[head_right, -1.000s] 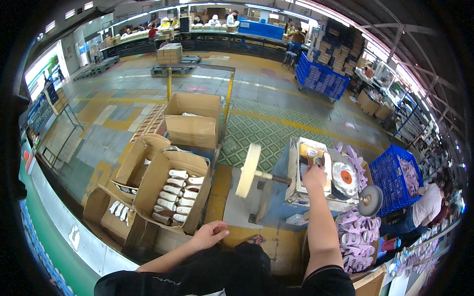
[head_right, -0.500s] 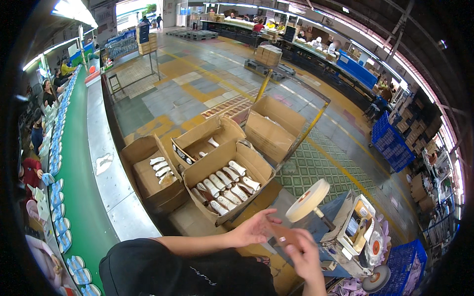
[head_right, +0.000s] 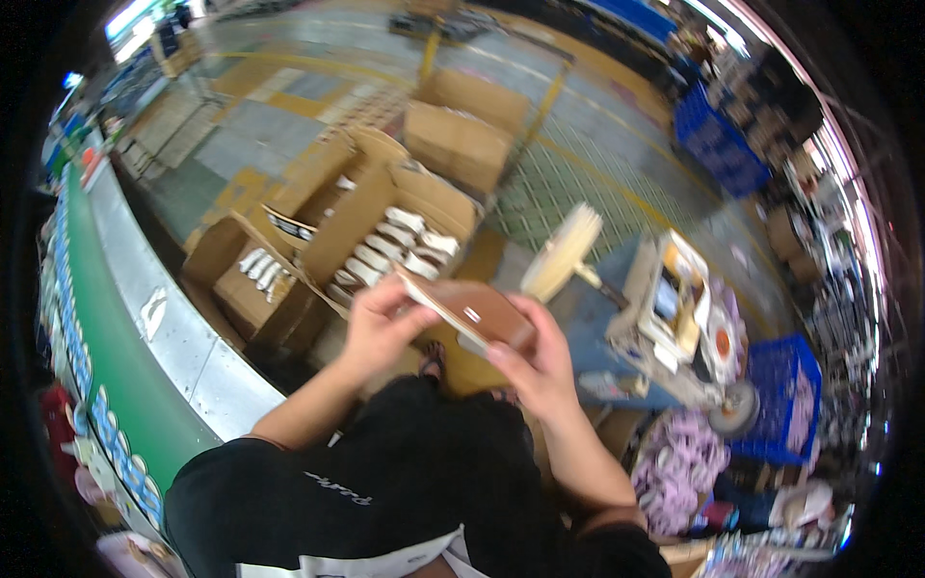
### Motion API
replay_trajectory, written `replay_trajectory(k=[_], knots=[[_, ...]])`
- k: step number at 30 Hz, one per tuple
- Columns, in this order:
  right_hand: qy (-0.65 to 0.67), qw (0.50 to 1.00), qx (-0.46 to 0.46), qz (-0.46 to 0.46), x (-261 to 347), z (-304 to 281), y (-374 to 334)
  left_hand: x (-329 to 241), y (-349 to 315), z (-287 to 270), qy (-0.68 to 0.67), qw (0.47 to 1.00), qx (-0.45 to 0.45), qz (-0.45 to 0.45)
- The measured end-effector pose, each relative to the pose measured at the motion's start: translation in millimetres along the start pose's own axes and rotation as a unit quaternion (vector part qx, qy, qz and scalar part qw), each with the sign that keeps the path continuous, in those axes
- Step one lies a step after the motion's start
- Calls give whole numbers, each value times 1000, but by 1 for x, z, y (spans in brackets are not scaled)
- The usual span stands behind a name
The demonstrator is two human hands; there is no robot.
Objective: The person repeatedly picks up shoe insoles from a cardboard box, presses the edges against a rotating adhesive roller to apply glue, and places the treated insoles into a second box. The process is repeated for multiple insoles throughout the clip.
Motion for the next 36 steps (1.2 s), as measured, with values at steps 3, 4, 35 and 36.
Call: replay_trajectory(k=[3, 4, 35, 36], knots=[[3, 999, 17, 41, 10, 7, 0, 1, -1, -2, -88, 995, -25, -34], [-16, 999, 26, 44, 13, 10, 1, -1, -2, -1, -98, 995, -26, -23], [-225, 961, 66, -146, 54, 8, 7, -45, 7, 12, 103, 987, 20, 119], [-231, 959, 68, -148, 55, 9, 6, -47, 7, 12, 104, 986, 21, 126]])
Point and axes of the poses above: each hand's wrist, its own y-axis towards the middle knuckle, its own z-axis out of the palm, x = y × z, the point moved 8 cm from there along y, towards the middle knuckle, and after that the axes turned 1 degree about y, right-handed, at the moved point
